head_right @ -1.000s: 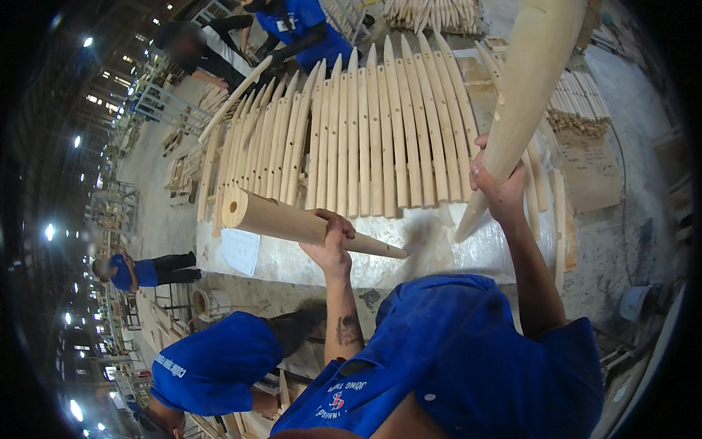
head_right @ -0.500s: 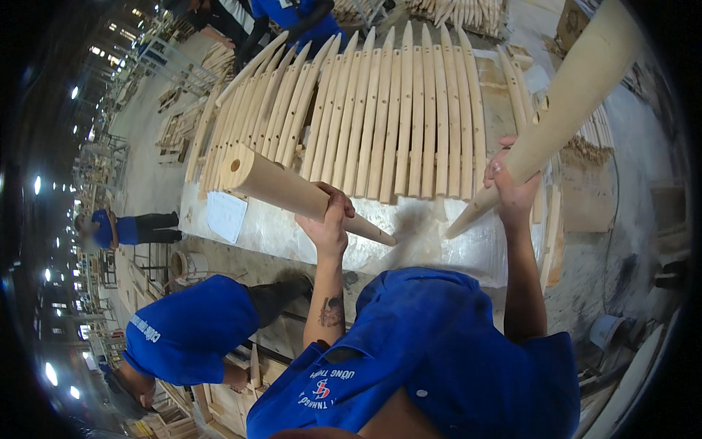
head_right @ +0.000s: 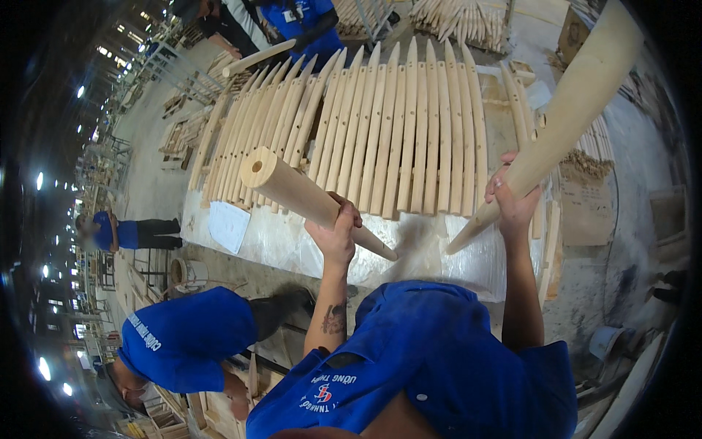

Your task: The person repeatedly picks up wooden chair legs and crossbars, aligns them on a workbench, and joins them by hand. The person then places the assembled units onto a nearby stack. The process is repeated multiple times with similar parts.

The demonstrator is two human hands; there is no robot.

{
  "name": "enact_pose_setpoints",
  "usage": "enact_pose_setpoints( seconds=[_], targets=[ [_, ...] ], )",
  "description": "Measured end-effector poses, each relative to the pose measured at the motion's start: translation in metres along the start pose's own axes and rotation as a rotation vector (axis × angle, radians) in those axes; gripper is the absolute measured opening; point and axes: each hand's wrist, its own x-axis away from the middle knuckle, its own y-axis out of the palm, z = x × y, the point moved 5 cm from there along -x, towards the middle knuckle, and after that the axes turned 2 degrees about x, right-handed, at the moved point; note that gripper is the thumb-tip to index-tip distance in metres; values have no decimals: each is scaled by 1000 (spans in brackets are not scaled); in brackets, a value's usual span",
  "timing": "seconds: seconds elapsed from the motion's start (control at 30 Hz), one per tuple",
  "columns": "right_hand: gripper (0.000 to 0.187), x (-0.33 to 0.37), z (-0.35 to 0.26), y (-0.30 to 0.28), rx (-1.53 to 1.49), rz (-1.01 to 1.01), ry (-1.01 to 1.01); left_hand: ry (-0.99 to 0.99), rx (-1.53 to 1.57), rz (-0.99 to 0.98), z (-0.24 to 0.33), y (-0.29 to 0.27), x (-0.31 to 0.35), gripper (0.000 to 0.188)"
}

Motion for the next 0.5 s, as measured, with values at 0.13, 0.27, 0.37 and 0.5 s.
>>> enact_pose_setpoints(
  seconds=[0.13,0.27,0.37,0.5],
  targets=[
    [34,2,2,-2,25,35,11,18,0,-10,1,1,-3,13],
    [34,2,0,-1,28,35,5,11,48,-17,2,5,-3,13],
    [33,2,0,-3,31,32,8,16,53,-23,2,5,-2,14],
    [34,2,1,-5,46,30,25,34,41,-20,1,4,-1,14]
  ],
)
